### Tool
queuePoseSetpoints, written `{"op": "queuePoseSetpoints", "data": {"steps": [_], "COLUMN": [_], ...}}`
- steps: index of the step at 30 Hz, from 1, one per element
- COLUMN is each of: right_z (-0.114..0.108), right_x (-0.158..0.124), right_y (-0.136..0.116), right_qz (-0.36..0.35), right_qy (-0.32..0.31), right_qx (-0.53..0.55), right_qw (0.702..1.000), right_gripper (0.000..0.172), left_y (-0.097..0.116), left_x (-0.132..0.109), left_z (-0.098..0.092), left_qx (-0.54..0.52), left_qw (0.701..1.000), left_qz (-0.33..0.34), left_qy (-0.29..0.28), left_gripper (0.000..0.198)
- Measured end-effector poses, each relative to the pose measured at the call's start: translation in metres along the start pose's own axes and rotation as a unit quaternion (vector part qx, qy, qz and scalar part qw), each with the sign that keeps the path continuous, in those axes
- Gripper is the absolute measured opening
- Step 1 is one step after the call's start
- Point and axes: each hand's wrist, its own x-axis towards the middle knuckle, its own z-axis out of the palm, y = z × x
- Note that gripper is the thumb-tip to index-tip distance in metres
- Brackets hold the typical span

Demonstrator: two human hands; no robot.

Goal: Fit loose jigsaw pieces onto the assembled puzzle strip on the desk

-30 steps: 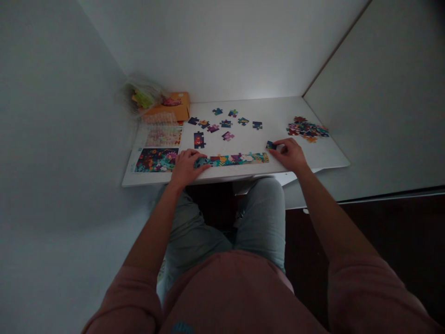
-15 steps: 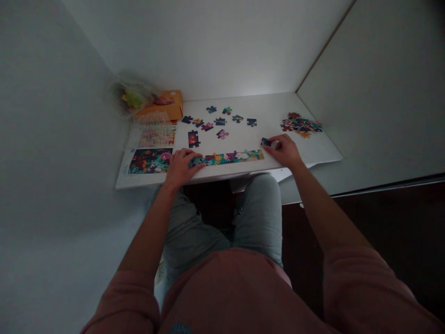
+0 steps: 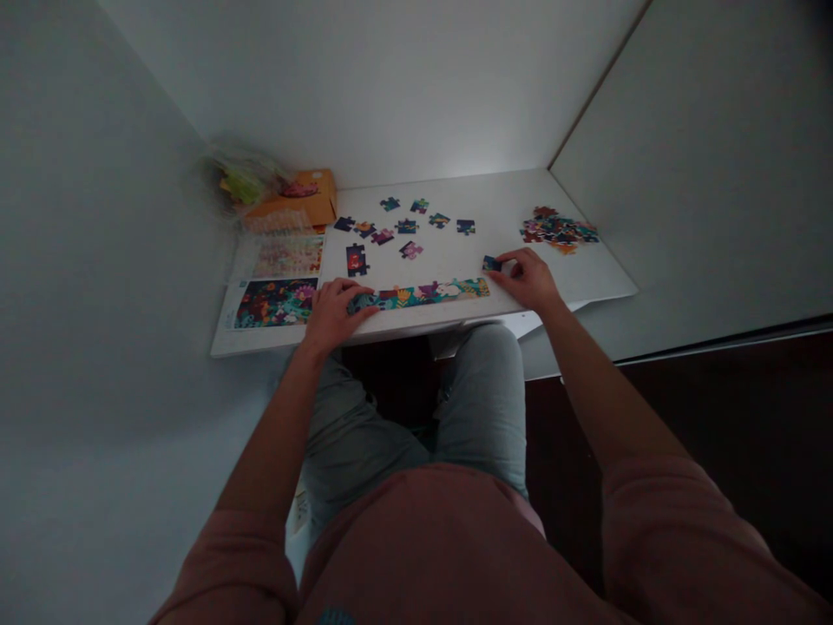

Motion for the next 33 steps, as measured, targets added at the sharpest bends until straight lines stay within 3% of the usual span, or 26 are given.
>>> {"op": "queuePoseSetpoints", "data": {"steps": [10,17,24,30,33], "right_z": [-0.002,0.002,0.004,0.005,0.005], "right_x": [-0.001,0.001,0.001,0.001,0.002], "right_y": [-0.005,0.002,0.004,0.004,0.003], "right_qz": [0.021,-0.023,-0.015,-0.021,-0.028], "right_qy": [-0.012,0.007,0.008,0.015,0.016], "right_qx": [-0.004,0.01,0.003,0.008,0.007], "right_qw": [1.0,1.0,1.0,1.0,0.999], "right_gripper": [0.032,0.033,0.032,0.032,0.032], "left_y": [0.001,0.0,-0.001,-0.012,-0.027], "left_x": [0.001,0.0,0.0,0.006,0.021], "left_z": [-0.001,-0.001,0.0,-0.001,-0.009], "left_qx": [0.009,0.007,0.01,-0.114,-0.132], "left_qw": [1.0,1.0,1.0,0.991,0.989], "left_qz": [-0.007,-0.001,-0.003,-0.061,-0.066], "left_qy": [-0.011,-0.005,-0.01,0.027,0.011], "left_gripper": [0.041,0.041,0.046,0.052,0.053]}}
